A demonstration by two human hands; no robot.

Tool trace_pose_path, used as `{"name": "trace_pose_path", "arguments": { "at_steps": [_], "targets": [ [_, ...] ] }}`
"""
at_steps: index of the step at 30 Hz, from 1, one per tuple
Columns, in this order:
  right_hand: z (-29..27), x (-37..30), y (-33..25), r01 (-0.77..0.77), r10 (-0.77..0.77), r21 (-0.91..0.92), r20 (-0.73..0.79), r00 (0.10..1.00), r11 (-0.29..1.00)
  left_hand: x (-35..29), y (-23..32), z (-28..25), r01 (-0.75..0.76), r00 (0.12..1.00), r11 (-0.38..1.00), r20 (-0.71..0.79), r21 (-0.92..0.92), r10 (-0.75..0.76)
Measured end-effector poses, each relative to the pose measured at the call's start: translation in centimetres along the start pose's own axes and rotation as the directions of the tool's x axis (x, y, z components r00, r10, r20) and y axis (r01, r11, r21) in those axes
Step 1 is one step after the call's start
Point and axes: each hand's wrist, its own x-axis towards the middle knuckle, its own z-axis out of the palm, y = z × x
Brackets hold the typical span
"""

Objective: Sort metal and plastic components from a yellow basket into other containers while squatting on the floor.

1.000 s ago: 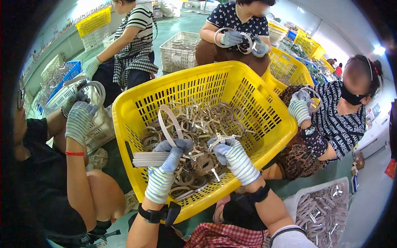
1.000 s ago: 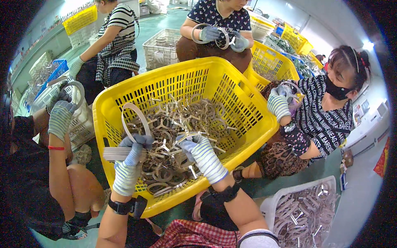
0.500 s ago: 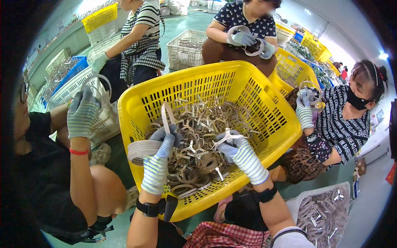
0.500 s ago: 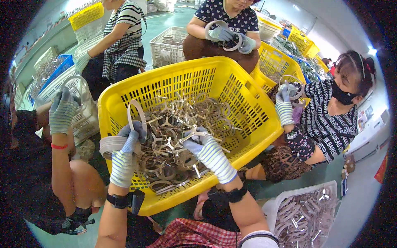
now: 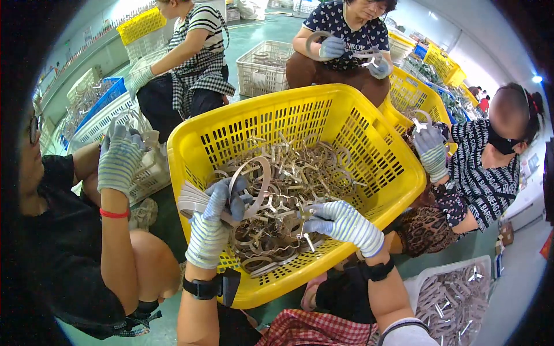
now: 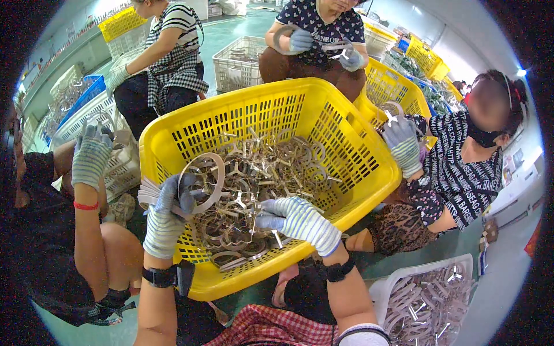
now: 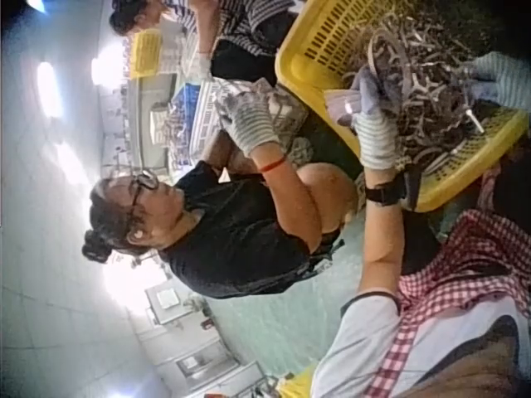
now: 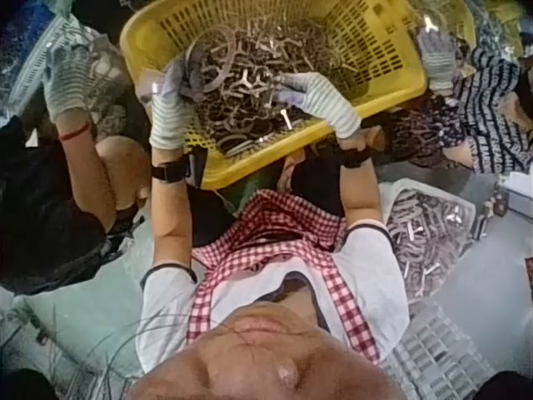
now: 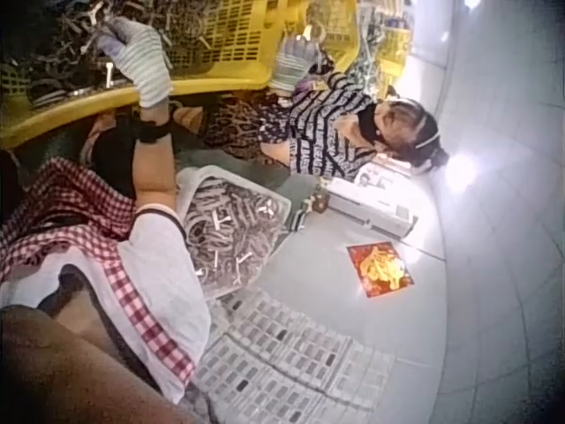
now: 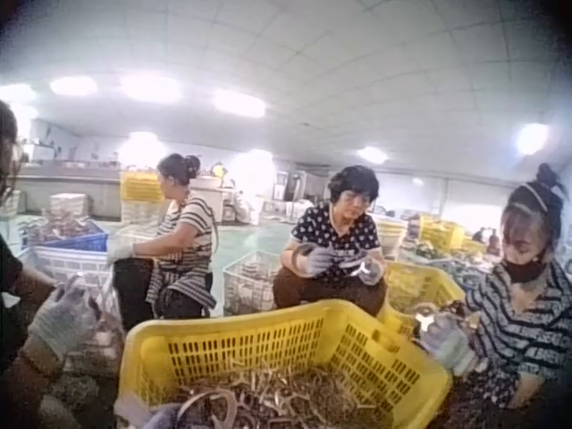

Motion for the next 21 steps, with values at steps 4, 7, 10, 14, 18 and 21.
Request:
{"name": "trace_pose_path", "arguments": {
  "at_steps": [4, 7, 10, 14, 18, 21],
  "targets": [
    [0.3, 0.2, -0.9, -0.001, 0.001, -0.127, 0.0, 1.0, 0.992, -0.2, 0.7, -0.3, -0.039, 0.997, 0.964, 0.073, 0.263, 0.021],
    [0.3, 0.4, -1.1, -0.11, 0.105, -0.188, -0.035, 0.994, 0.976, -1.3, 1.0, 0.5, -0.04, 0.995, 0.9, 0.095, 0.433, -0.001],
    [-0.3, 0.0, 0.0, 0.109, -0.101, 0.05, -0.129, 0.986, 0.993, -1.6, 1.3, 0.8, -0.04, 0.996, 0.901, 0.091, 0.433, 0.0],
    [-2.3, -0.8, -1.1, -0.028, 0.149, 0.318, -0.363, 0.92, 0.948, -1.4, 0.5, -1.8, -0.366, 0.911, 0.731, 0.38, 0.576, 0.156],
    [-3.0, -0.9, 0.9, 0.022, 0.095, 0.388, -0.28, 0.955, 0.921, -0.1, 1.2, -0.2, -0.102, 0.988, 0.957, -0.083, 0.272, 0.129],
    [-1.3, -0.1, 0.8, 0.149, -0.123, 0.169, -0.159, 0.98, 0.974, 0.2, 1.3, -1.0, -0.017, 0.995, 0.999, -0.097, 0.042, 0.021]
  ]
}}
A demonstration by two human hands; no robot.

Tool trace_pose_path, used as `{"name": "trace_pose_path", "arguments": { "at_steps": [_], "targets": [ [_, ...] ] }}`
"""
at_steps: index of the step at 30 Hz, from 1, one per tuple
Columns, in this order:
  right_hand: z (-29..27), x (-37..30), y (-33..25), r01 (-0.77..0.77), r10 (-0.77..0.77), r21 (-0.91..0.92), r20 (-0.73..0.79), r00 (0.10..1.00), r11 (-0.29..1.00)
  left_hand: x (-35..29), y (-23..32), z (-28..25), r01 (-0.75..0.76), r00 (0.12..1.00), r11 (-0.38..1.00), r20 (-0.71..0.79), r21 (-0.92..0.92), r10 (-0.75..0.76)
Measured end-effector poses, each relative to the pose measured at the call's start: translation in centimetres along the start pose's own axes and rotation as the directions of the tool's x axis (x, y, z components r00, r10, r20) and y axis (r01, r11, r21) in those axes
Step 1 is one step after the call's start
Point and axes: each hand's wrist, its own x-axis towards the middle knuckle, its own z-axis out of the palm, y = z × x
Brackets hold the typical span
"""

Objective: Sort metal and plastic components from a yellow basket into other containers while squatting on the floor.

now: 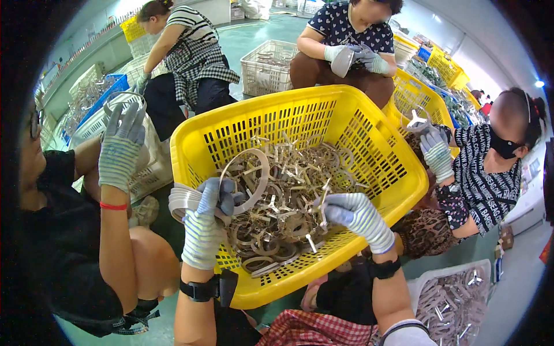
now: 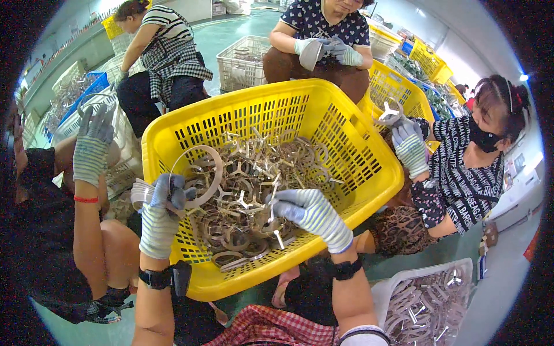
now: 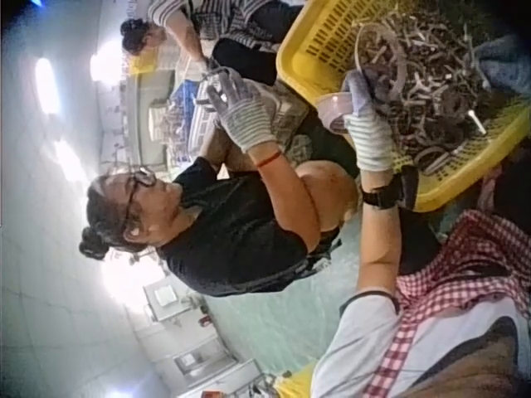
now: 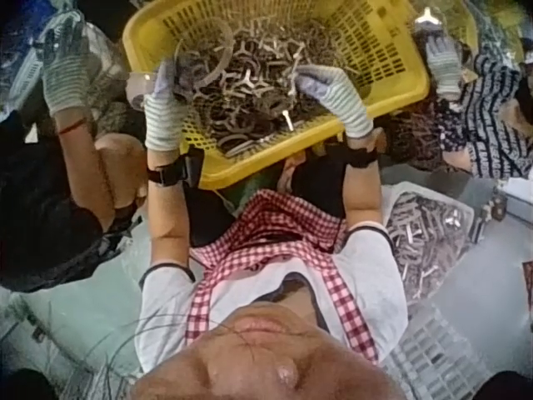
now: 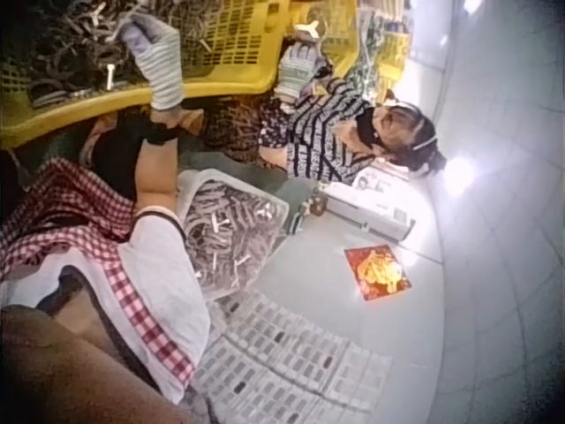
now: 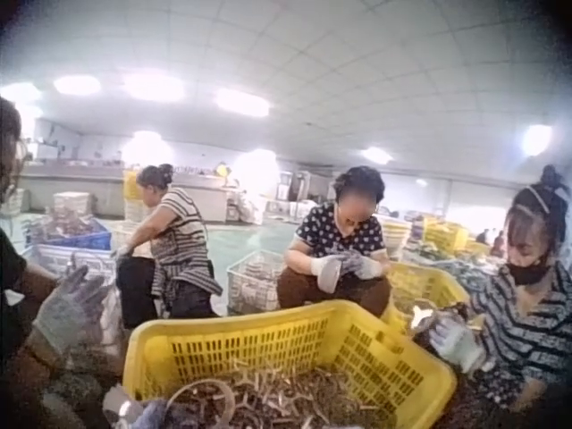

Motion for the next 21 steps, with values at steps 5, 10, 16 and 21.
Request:
{"name": "trace_pose_path", "arguments": {
  "at_steps": [5, 10, 16, 21],
  "targets": [
    [2.2, 0.3, -1.4, 0.048, -0.047, 0.107, -0.011, 0.999, 0.993, -0.3, 0.4, 0.5, -0.02, 1.0, 1.0, 0.004, 0.021, 0.019],
    [1.3, 0.1, -2.4, 0.208, -0.26, -0.295, -0.15, 0.954, 0.933, 0.5, -0.4, -0.7, -0.18, 0.978, 0.979, -0.122, -0.098, 0.168],
    [2.1, 0.7, -3.2, 0.296, -0.319, -0.542, 0.053, 0.946, 0.787, -0.2, 0.4, -0.1, -0.071, 0.996, 0.997, -0.044, 0.043, 0.073],
    [2.2, 1.2, -1.5, 0.313, -0.34, -0.549, 0.056, 0.939, 0.775, -0.8, 0.4, 0.7, -0.102, 0.995, 0.976, 0.031, 0.192, 0.097]
  ]
}}
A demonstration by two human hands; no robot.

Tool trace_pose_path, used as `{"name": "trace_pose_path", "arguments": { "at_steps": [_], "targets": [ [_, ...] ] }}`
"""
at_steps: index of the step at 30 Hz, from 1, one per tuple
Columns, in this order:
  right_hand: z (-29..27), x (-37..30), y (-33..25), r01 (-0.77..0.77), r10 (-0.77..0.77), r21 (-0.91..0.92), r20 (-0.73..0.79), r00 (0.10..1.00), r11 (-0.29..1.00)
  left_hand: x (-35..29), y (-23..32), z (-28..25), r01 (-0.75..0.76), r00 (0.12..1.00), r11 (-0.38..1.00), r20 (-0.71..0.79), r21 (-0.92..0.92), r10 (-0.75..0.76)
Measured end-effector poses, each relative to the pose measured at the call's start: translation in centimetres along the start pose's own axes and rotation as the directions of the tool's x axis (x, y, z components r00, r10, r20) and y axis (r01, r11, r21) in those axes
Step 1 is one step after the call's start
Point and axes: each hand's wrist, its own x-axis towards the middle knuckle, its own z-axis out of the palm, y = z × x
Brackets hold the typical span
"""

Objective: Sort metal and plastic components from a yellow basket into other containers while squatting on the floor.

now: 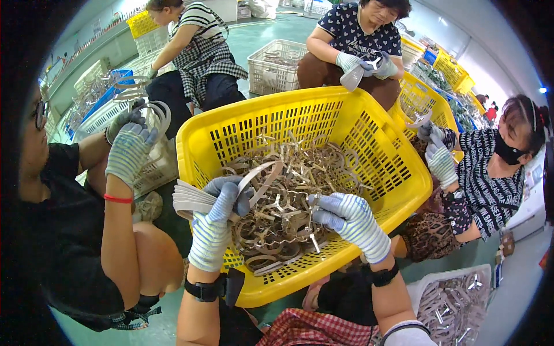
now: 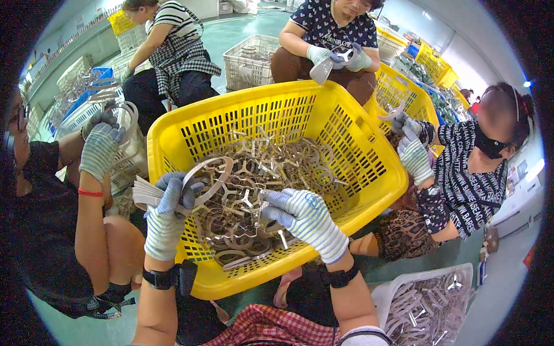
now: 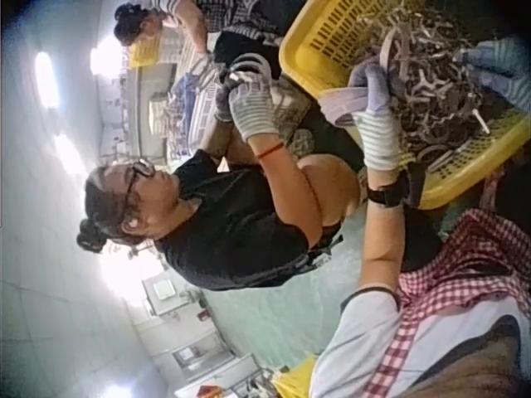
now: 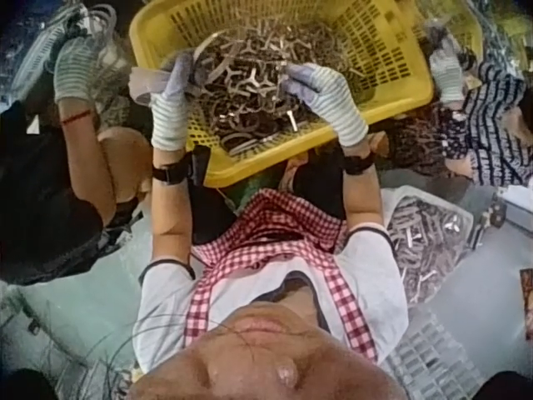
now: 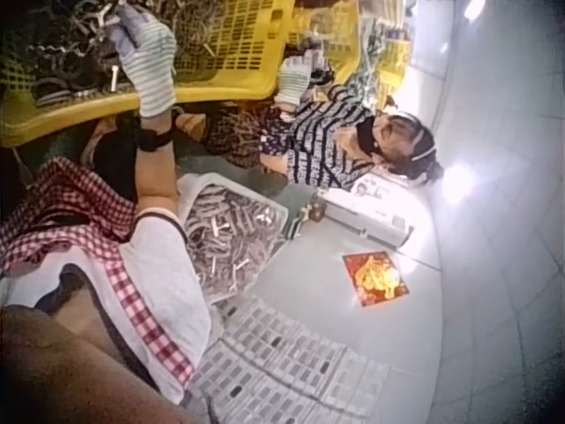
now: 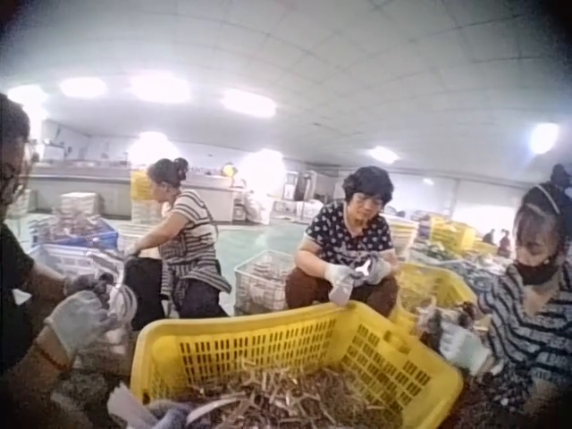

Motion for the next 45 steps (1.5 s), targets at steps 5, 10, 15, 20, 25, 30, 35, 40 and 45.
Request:
{"name": "trace_pose_path", "arguments": {
  "at_steps": [5, 10, 15, 20, 25, 30, 35, 40, 45],
  "targets": [
    [-0.4, 0.4, -0.5, 0.03, -0.028, -0.202, 0.014, 1.0, 0.979, -0.3, 0.2, 0.5, 0.019, 0.999, 0.999, -0.039, -0.043, -0.02],
    [-0.3, 0.5, 0.2, 0.07, -0.072, -0.161, -0.009, 0.997, 0.984, 0.4, 0.0, 0.7, 0.016, 0.999, 0.97, -0.047, -0.242, -0.028],
    [-0.3, 0.3, 0.2, 0.026, -0.02, -0.162, 0.04, 0.999, 0.986, -0.1, 0.7, 0.8, 0.007, 0.999, 0.999, 0.041, -0.037, -0.006],
    [-1.0, 0.2, 0.2, -0.11, 0.136, 0.199, -0.121, 0.983, 0.974, -0.8, 1.6, 0.6, -0.003, 0.976, 0.985, 0.215, 0.172, -0.035],
    [-1.5, -0.1, 0.0, -0.102, 0.136, 0.185, -0.179, 0.974, 0.977, -0.4, 0.5, 0.3, -0.255, 0.902, 0.871, 0.429, 0.42, 0.058],
    [-2.2, -0.3, 0.4, -0.042, 0.079, 0.155, -0.24, 0.968, 0.987, 0.1, 0.6, 0.1, -0.434, 0.836, 0.785, 0.523, 0.442, 0.167],
    [-2.4, -0.1, 0.1, -0.028, 0.059, 0.124, -0.25, 0.966, 0.992, 0.4, 0.2, -0.2, -0.513, 0.801, 0.738, 0.553, 0.438, 0.228],
    [-2.4, -0.1, 0.4, 0.001, 0.019, 0.074, -0.277, 0.961, 0.997, 0.2, 0.1, 0.5, -0.535, 0.792, 0.766, 0.526, 0.355, 0.31],
    [-2.8, -0.2, 0.5, 0.001, 0.036, 0.121, -0.296, 0.955, 0.993, -0.3, 0.3, 1.7, -0.624, 0.766, 0.639, 0.512, 0.449, 0.389]
  ]
}}
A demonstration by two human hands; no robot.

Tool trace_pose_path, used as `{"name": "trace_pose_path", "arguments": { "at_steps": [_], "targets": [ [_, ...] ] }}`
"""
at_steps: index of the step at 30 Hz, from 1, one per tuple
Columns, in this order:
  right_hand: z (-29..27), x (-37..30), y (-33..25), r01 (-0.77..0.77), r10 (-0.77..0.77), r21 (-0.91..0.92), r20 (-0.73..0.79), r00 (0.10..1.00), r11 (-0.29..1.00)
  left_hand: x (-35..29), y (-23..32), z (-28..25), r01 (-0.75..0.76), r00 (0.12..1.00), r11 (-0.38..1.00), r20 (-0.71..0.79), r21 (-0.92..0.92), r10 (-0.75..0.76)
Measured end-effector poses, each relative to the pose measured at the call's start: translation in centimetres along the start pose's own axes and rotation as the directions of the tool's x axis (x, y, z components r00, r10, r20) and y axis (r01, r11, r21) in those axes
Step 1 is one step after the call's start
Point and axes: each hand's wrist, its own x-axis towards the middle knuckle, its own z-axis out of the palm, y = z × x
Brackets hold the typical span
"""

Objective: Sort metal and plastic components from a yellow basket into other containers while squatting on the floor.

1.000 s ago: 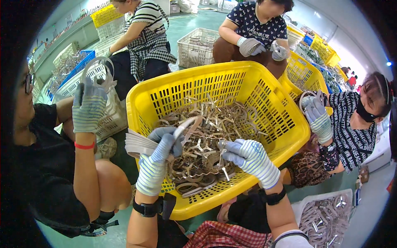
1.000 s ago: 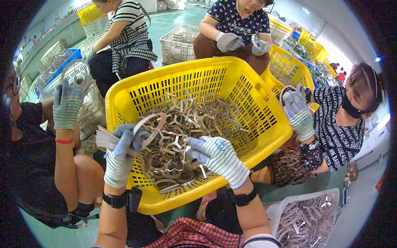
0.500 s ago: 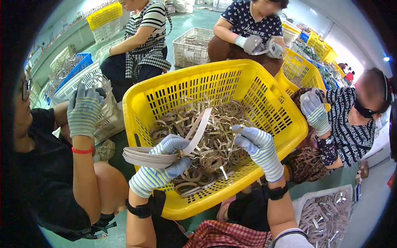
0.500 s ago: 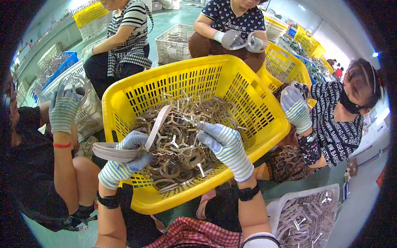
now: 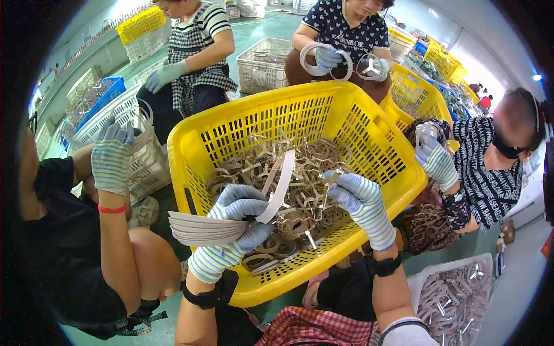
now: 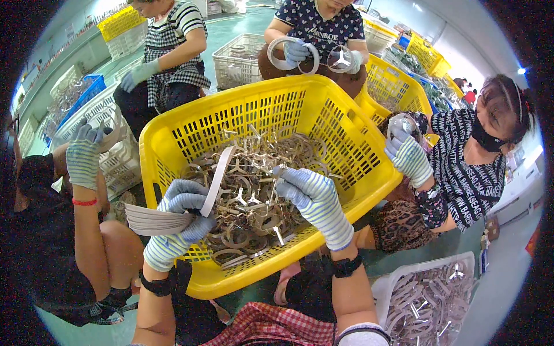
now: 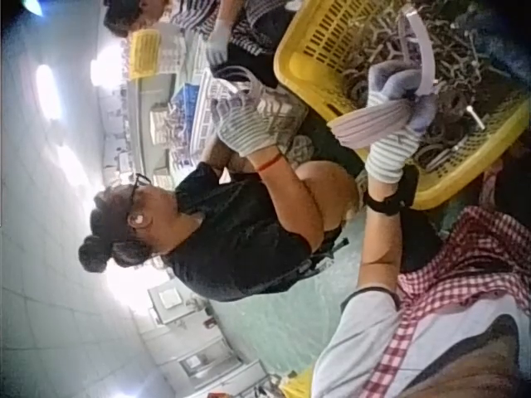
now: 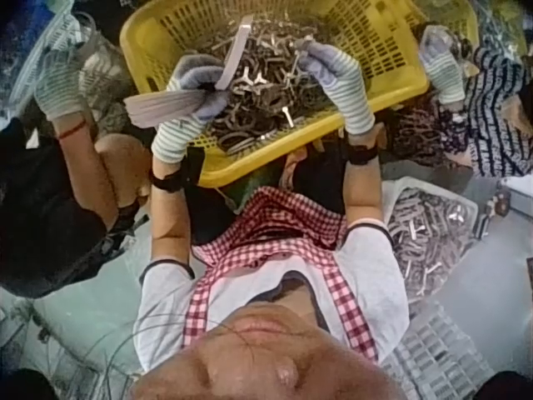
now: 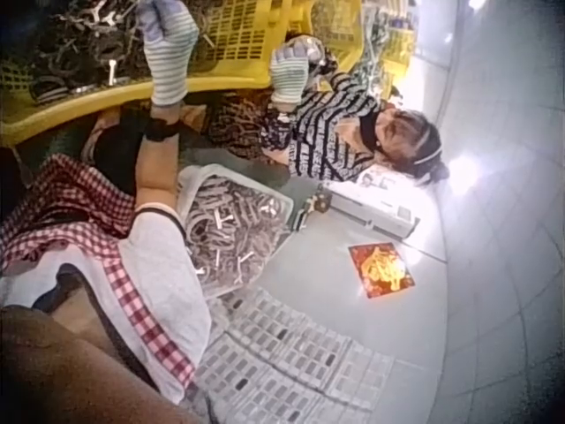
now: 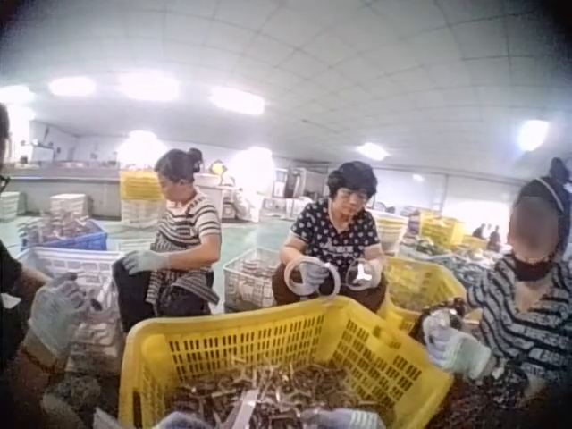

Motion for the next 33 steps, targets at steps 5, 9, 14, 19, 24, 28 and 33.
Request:
{"name": "trace_pose_path", "arguments": {
  "at_steps": [5, 9, 14, 19, 24, 28, 33],
  "targets": [
    [-0.3, 0.2, -0.6, -0.032, 0.032, -0.002, 0.041, 0.999, 0.999, 0.0, 0.5, -0.6, 0.007, 1.0, 0.999, 0.02, -0.032, -0.006],
    [-0.5, 0.1, -0.5, -0.035, 0.034, 0.011, 0.056, 0.998, 0.999, -0.2, 0.5, -0.4, 0.057, 0.998, 0.998, 0.007, 0.0, -0.057],
    [-0.6, 0.1, -0.3, -0.012, 0.012, 0.004, 0.043, 0.999, 1.0, 0.1, 0.6, -0.2, 0.052, 0.999, 0.998, 0.012, 0.04, -0.053],
    [-0.4, -0.1, 0.2, -0.018, 0.018, 0.001, 0.052, 0.999, 1.0, -0.1, -0.3, -0.2, 0.035, 0.997, 0.999, -0.074, 0.008, -0.035],
    [0.0, -0.3, 0.6, -0.031, 0.032, 0.011, -0.067, 0.997, 0.999, -0.3, 1.5, 2.1, 0.089, 0.994, 0.996, -0.06, -0.014, -0.09],
    [1.0, -0.6, 0.3, -0.099, 0.102, 0.044, -0.083, 0.991, 0.994, -0.6, 2.2, 3.8, 0.145, 0.988, 0.981, -0.029, -0.132, -0.151],
    [1.8, -1.7, 1.2, -0.449, 0.516, 0.429, -0.046, 0.856, 0.784, -0.1, 1.6, 2.9, 0.115, 0.833, 0.793, -0.377, -0.598, -0.405]
  ]
}}
